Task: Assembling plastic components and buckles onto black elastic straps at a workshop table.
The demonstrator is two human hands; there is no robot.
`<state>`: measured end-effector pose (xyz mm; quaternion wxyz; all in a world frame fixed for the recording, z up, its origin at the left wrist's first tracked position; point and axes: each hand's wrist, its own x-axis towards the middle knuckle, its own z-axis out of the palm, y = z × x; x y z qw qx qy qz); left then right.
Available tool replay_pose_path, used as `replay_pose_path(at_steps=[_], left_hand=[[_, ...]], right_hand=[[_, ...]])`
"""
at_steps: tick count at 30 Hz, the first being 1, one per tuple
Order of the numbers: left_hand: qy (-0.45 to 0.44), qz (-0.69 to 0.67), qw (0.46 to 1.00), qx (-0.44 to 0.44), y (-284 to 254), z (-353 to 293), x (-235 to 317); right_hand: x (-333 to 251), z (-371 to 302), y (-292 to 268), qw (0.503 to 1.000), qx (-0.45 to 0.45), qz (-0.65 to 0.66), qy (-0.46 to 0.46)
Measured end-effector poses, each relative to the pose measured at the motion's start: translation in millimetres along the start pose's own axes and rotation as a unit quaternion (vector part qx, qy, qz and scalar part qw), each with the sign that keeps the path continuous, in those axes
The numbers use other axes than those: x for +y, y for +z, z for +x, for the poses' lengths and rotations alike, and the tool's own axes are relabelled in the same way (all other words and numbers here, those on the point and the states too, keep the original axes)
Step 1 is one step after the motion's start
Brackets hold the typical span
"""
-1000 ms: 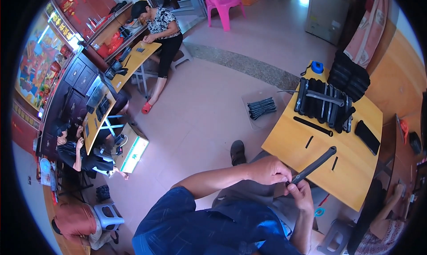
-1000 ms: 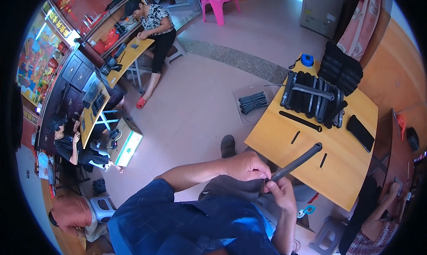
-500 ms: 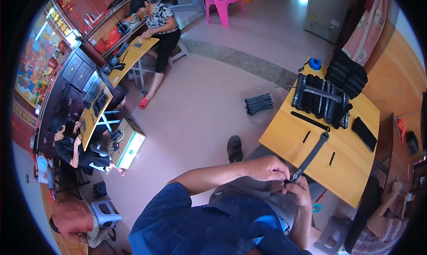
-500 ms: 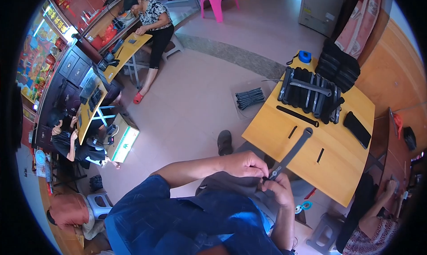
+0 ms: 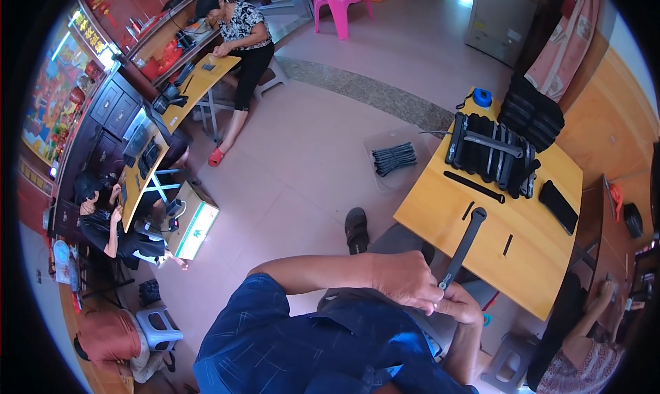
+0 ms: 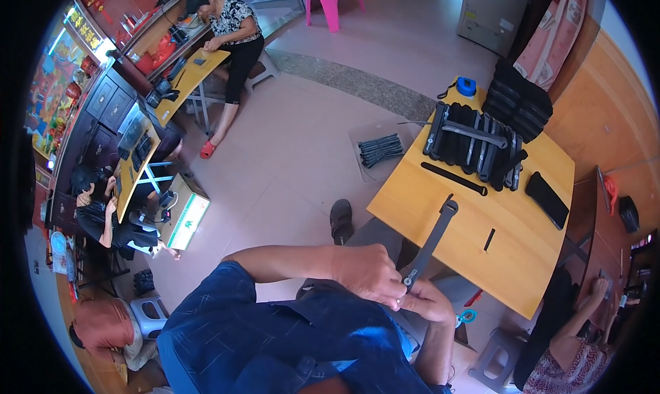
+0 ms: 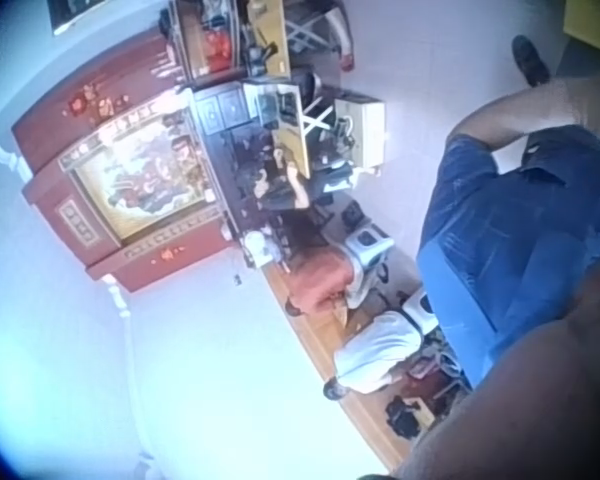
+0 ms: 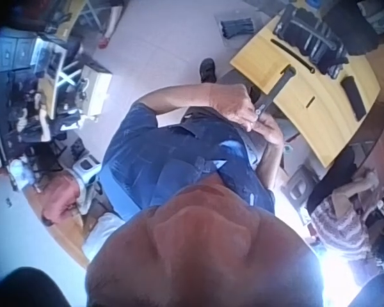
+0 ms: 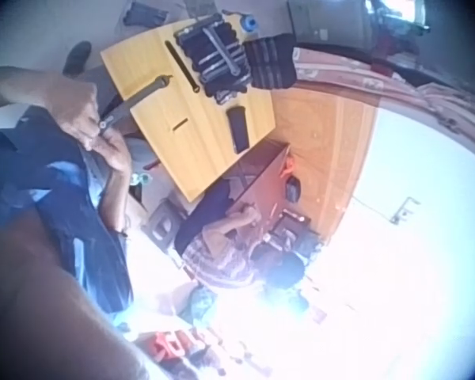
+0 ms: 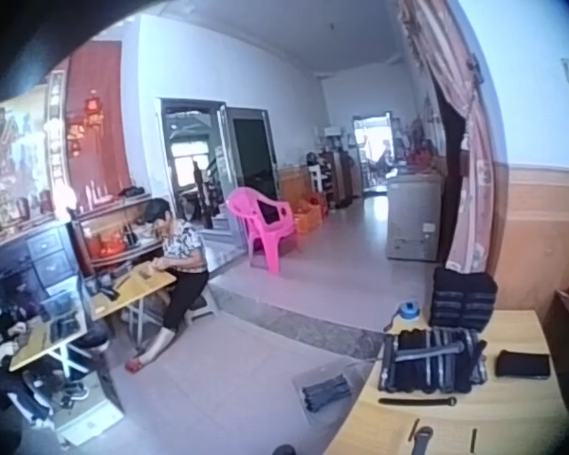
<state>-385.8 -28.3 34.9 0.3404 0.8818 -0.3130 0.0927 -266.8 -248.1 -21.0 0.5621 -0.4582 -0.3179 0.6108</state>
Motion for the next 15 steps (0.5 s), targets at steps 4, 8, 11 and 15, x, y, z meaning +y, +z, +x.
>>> replay_pose_path(at_steps=[4, 8, 11, 15], left_hand=[[0.01, -0.018, 1.0, -0.009, -1.4, 4.3, 7.6], [0.006, -0.122, 0.992, -0.022, -8.3, 8.5, 2.4], [-0.003, -0.174, 0.983, -0.06, -22.1, -2.3, -5.5], [-0.124, -0.199, 0.971, -0.04, -93.9, -35.3, -35.8]], right_hand=[[15.3, 3.0, 4.4, 0.996, -0.055, 0.053, -0.056], [30.6, -0.1, 9.9, 0.995, -0.011, 0.076, -0.061], [18.7, -0.1, 26.3, 0.999, -0.052, 0.014, -0.009], [25.5, -13.6, -6.1, 0.982, -0.188, 0.002, 0.004]])
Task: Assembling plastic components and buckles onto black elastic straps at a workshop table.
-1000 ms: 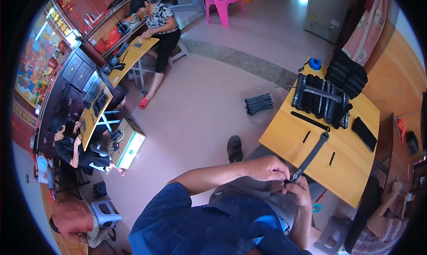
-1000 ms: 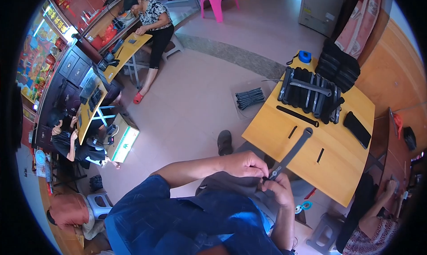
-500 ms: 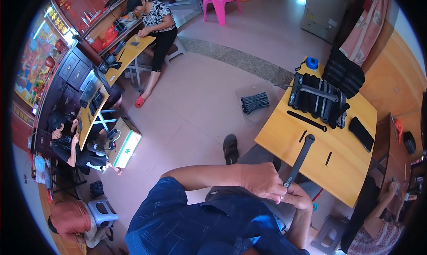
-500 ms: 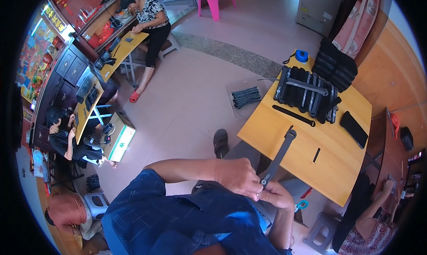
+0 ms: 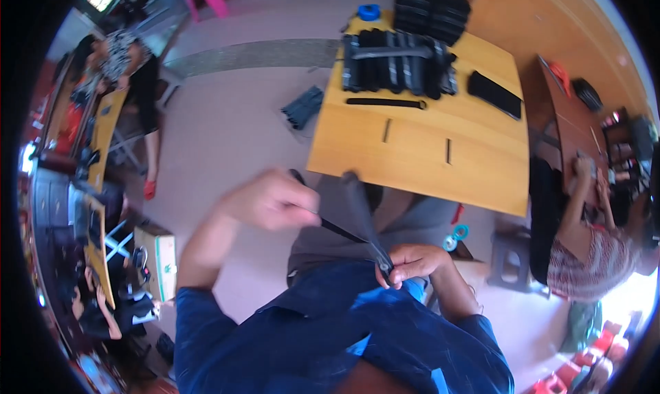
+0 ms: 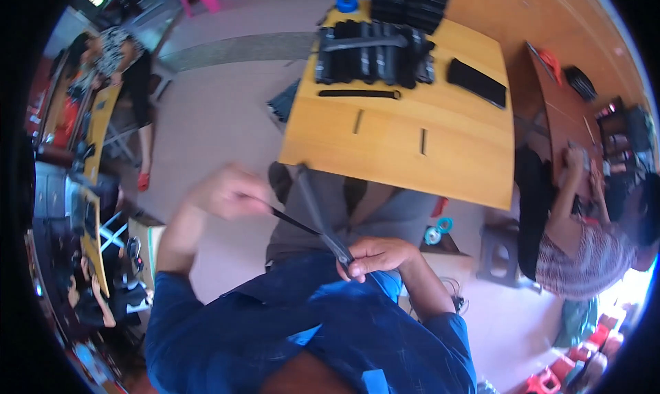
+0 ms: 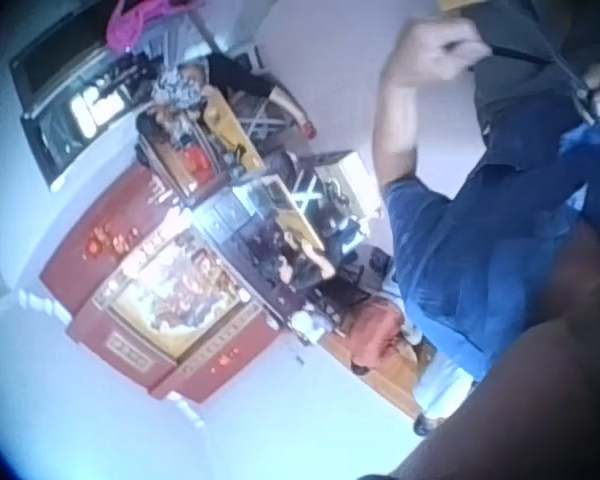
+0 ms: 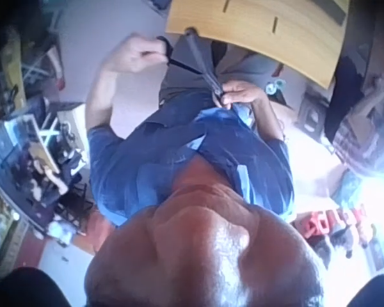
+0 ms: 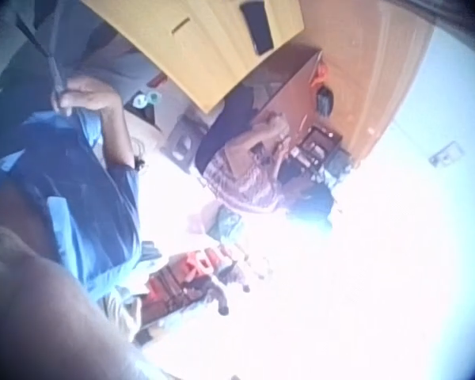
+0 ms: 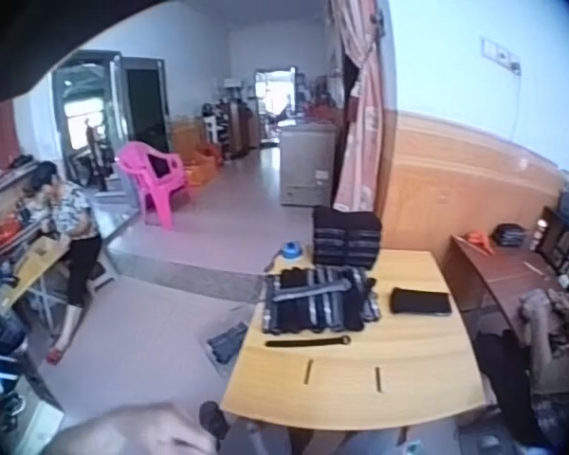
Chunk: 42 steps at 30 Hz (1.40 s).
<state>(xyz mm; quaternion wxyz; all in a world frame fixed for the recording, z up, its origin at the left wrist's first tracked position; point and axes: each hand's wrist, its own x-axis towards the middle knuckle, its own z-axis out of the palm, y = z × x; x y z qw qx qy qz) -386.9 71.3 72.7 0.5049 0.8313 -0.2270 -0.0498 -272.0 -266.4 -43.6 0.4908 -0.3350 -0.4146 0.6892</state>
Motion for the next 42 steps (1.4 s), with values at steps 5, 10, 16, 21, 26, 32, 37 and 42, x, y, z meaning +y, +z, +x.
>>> replay_pose_path(at_steps=[5, 10, 16, 21, 26, 32, 37, 42], left_hand=[[-0.173, 0.076, 0.981, 0.049, -85.6, -49.4, -6.3], [-0.268, 0.089, 0.892, 0.354, -142.0, -118.9, -19.8], [-0.206, 0.053, 0.912, 0.352, -135.9, -89.2, -5.0], [-0.162, 0.088, 0.955, 0.233, -79.8, 31.5, 16.2], [-0.049, -0.001, 0.994, 0.103, -9.8, 175.0, 16.9], [0.019, -0.168, 0.984, 0.063, 72.9, 313.7, -0.6], [-0.16, -0.09, 0.982, 0.039, 114.1, 365.4, -117.7], [-0.265, 0.086, 0.959, 0.056, 113.9, 380.5, -156.2]], right_hand=[[25.7, -47.0, -4.1, 0.991, -0.108, -0.012, 0.081], [26.2, -103.5, -13.2, 0.987, -0.014, -0.085, 0.138], [23.2, -108.8, -10.9, 0.989, 0.136, 0.047, 0.028], [17.3, -61.9, -9.6, 0.978, 0.206, 0.011, -0.028], [35.8, -21.4, 1.9, 0.952, 0.288, 0.045, -0.095], [37.4, -1.9, 9.4, 0.893, 0.414, 0.061, -0.167], [42.9, -8.9, 3.1, 0.893, 0.412, 0.075, -0.165], [44.5, -18.7, -7.1, 0.889, 0.415, 0.089, -0.171]])
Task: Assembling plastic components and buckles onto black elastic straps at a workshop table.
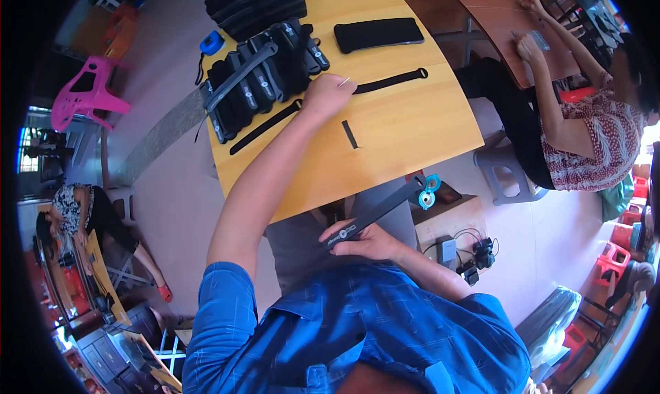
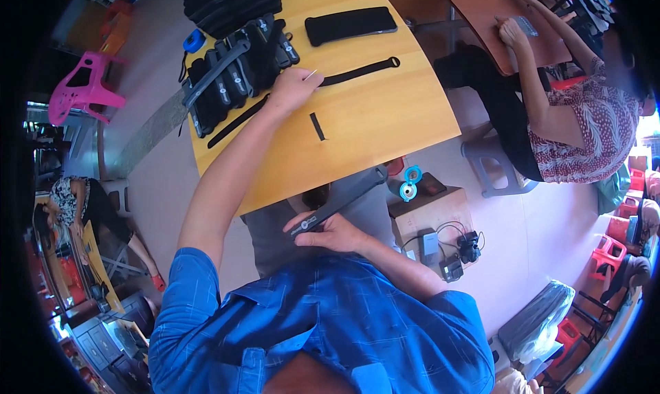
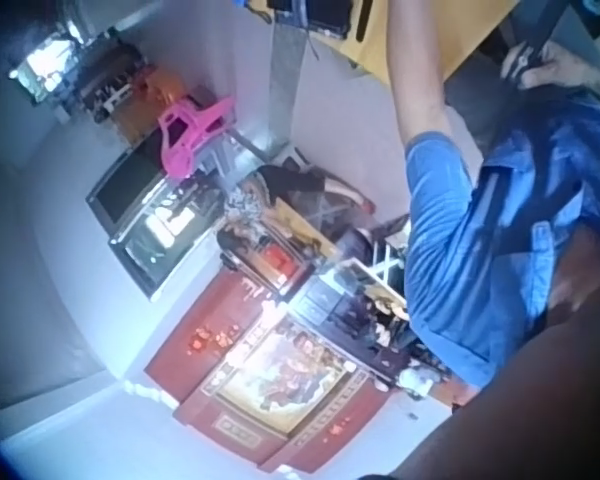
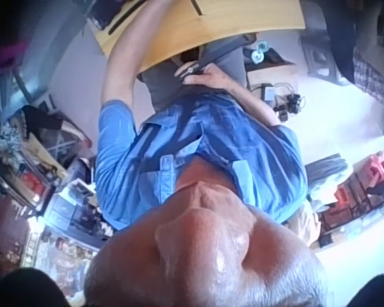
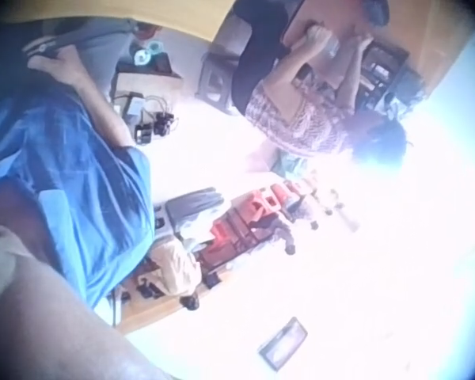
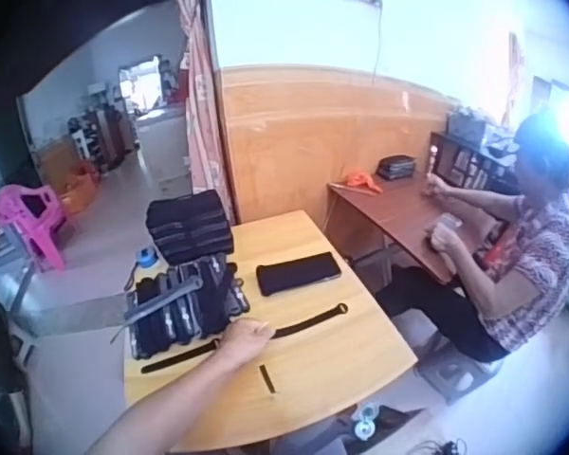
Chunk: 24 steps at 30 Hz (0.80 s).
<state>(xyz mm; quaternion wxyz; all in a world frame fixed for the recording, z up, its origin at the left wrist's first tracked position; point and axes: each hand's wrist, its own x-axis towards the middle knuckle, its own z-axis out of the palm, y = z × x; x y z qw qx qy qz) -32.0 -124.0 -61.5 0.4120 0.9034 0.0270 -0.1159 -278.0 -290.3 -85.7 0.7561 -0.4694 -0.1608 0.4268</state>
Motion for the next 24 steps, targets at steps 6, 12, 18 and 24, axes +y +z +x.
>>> replay_pose_path(at_steps=[6, 12, 18, 24], left_hand=[[0.024, 0.09, 0.994, 0.063, 16.9, 21.1, 9.7], [0.069, 0.175, 0.967, 0.17, -0.1, -24.0, 13.6], [0.153, -0.019, 0.986, -0.067, -48.5, -192.8, 0.1], [0.25, 0.094, 0.944, 0.192, -25.9, -277.5, -57.1]], right_hand=[[-6.3, 8.5, -2.8, 0.999, 0.023, 0.023, -0.013], [-16.1, 16.1, 2.1, 0.995, 0.043, 0.085, -0.021], [2.2, 33.3, 0.1, 0.98, 0.148, 0.1, -0.083], [17.1, 55.3, 36.1, 0.979, 0.109, 0.17, -0.012]])
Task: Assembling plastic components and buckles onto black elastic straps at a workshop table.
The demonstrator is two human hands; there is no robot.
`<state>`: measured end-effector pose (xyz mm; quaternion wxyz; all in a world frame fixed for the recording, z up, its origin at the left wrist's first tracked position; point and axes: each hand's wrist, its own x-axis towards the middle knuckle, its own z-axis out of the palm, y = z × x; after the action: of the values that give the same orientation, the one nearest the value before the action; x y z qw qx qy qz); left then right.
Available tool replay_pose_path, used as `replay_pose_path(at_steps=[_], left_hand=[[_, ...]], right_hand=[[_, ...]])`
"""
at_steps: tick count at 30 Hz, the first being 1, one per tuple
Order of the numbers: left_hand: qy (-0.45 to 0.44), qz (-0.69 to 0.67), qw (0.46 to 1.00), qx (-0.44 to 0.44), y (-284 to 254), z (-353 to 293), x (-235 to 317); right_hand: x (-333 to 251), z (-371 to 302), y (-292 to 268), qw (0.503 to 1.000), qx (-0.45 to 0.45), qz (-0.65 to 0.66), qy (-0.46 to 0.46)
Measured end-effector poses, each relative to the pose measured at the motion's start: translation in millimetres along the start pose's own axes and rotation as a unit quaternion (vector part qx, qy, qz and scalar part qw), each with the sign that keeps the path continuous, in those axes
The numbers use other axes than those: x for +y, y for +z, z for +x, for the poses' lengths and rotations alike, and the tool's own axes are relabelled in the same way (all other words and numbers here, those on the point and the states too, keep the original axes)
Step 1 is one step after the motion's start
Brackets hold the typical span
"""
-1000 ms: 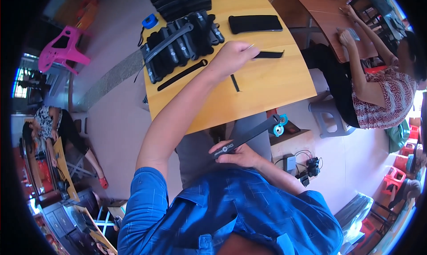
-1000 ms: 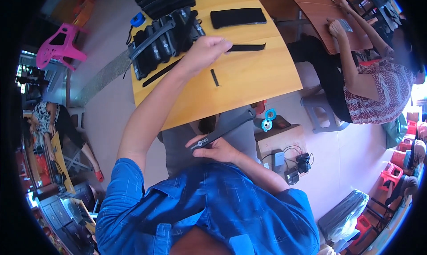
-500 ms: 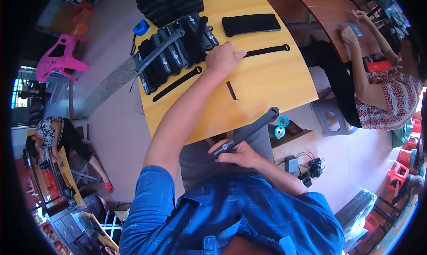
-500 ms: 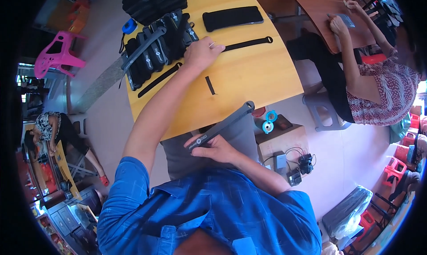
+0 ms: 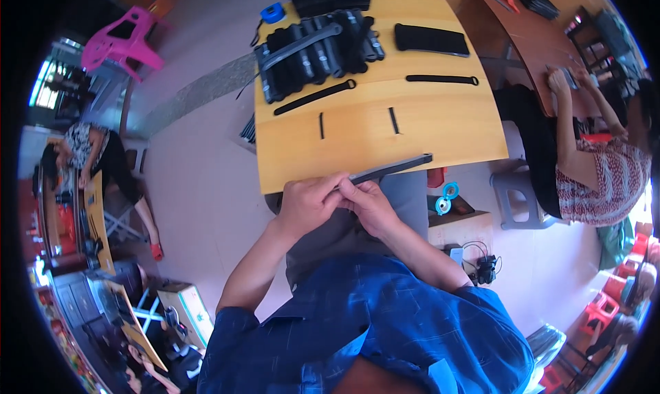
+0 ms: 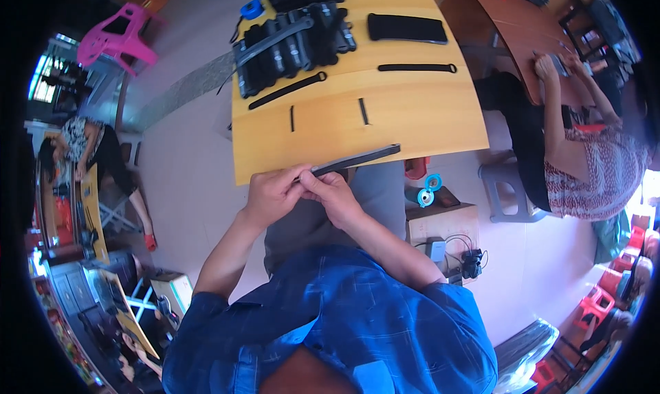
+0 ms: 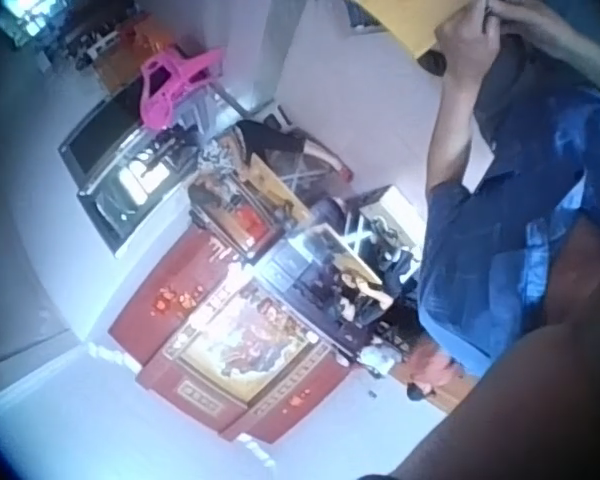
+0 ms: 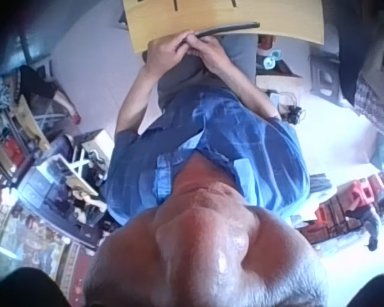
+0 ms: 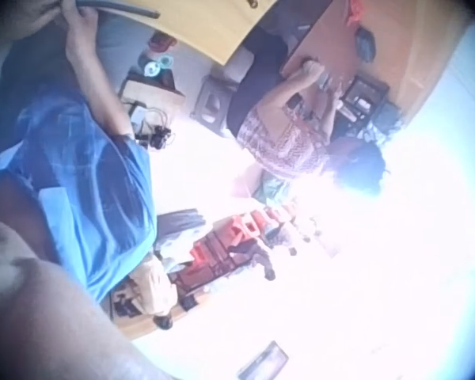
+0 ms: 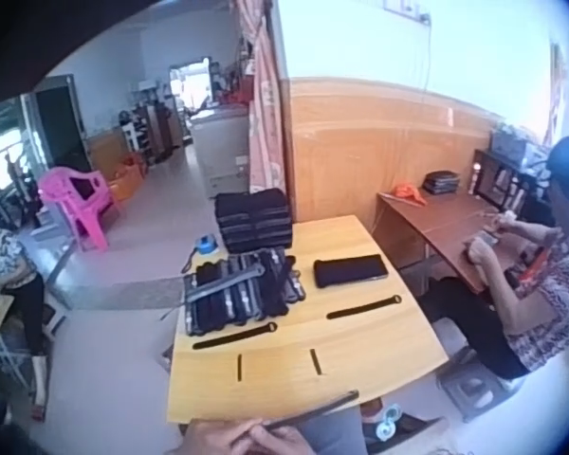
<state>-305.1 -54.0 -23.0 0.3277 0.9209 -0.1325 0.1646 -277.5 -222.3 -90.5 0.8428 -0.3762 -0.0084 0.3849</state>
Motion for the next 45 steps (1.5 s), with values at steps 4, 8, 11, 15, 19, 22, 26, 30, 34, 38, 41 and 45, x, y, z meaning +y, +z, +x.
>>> replay_pose_path(at_steps=[4, 8, 11, 15, 19, 22, 26, 30, 34, 38, 41, 45], left_hand=[[-0.01, 0.028, 0.998, 0.053, -5.4, -26.9, -21.0], [-0.111, -0.003, 0.992, 0.065, -17.4, -34.5, -42.2], [-0.113, -0.038, 0.992, 0.039, -18.7, -37.1, -60.1], [-0.08, -0.034, 0.995, 0.051, -10.8, -34.1, -72.2], [-0.211, -0.046, 0.975, -0.06, -23.4, -32.8, -63.9], [-0.213, -0.057, 0.975, 0.008, -24.6, -45.6, -66.3], [-0.238, -0.064, 0.969, 0.006, -27.1, -51.9, -59.2], [-0.254, -0.112, 0.961, -0.005, -27.5, -42.7, -52.6], [-0.232, -0.096, 0.968, 0.008, -17.2, -38.7, -50.8], [-0.238, -0.073, 0.968, -0.026, -15.4, -35.4, -47.5], [-0.244, -0.058, 0.967, -0.035, -10.9, -35.8, -48.0], [-0.225, -0.043, 0.973, 0.0, -3.6, -37.4, -50.9]], right_hand=[[5.1, 4.3, 14.8, 0.995, -0.041, 0.003, 0.092], [-3.8, -2.6, 27.9, 0.961, -0.062, -0.27, -0.01], [-33.6, 16.9, 42.4, 0.665, 0.011, -0.627, -0.406], [-25.2, 49.7, 27.7, 0.564, 0.015, -0.729, -0.387], [-19.1, 62.4, 15.7, 0.566, 0.007, -0.735, -0.373], [-21.5, 61.8, 20.6, 0.573, 0.012, -0.727, -0.378], [-20.3, 63.4, 21.3, 0.586, 0.016, -0.716, -0.379], [-19.5, 65.2, 22.8, 0.593, 0.024, -0.716, -0.369], [-19.0, 64.5, 21.3, 0.599, 0.024, -0.714, -0.361], [-19.2, 63.3, 22.6, 0.61, 0.03, -0.717, -0.336], [-18.3, 63.8, 23.9, 0.613, 0.038, -0.715, -0.334], [-18.4, 65.3, 24.1, 0.618, 0.044, -0.715, -0.324]])
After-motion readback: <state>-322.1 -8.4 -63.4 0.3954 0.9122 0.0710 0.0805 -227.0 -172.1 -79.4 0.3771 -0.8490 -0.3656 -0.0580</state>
